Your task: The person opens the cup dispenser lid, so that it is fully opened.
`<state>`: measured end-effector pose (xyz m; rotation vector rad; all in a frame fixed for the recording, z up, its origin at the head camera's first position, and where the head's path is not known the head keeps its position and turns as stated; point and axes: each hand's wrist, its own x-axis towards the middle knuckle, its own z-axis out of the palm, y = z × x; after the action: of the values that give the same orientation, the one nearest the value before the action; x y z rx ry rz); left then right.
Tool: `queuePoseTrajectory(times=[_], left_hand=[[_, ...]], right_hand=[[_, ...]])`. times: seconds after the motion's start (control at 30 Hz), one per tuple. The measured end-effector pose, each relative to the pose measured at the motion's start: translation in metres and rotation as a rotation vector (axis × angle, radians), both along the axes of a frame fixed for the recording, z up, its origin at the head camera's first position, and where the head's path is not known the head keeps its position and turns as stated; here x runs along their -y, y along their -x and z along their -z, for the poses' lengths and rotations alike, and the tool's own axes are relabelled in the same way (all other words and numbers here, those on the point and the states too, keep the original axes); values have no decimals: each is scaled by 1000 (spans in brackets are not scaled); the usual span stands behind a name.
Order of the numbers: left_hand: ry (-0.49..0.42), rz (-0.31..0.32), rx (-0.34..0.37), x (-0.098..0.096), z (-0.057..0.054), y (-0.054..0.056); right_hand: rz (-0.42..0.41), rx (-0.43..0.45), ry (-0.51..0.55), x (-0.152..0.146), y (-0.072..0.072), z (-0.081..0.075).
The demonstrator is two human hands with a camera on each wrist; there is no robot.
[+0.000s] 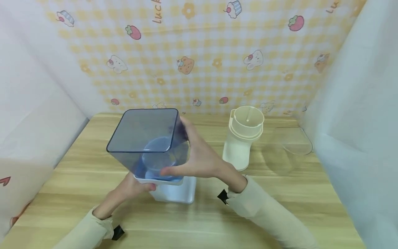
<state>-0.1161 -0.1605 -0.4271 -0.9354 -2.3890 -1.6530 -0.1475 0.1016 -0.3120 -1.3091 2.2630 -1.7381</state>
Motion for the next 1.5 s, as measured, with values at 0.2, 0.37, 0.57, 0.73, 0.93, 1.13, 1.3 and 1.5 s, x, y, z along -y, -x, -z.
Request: queuePoseTrajectory(times=[0.2, 0.37, 0.57, 0.73, 0.93, 1.13, 1.3, 1.5], left_hand=[[-25, 9, -32, 7, 3, -3], [-34, 56, -47, 8, 4, 2], [-14, 48, -21, 14, 2, 7], [-3, 19, 25, 20, 4, 7], [-34, 10, 66, 24, 6, 5], [-81, 17, 23, 31, 6, 5], [-148, 66, 13, 39, 6, 7], [-153, 105, 32, 46, 4, 8]], right_hand=[[-8, -25, -53, 4, -2, -6], [78, -145, -175, -3, -7, -34], [-46, -500, -489, 25, 6, -115], [-196, -434, -1035, 65, 16, -144], [-183, -385, -1099, 77, 21, -149], [-136, -303, -884, 67, 25, -164], [9, -288, -864, 69, 35, -177], [183, -169, -874, 77, 65, -170]])
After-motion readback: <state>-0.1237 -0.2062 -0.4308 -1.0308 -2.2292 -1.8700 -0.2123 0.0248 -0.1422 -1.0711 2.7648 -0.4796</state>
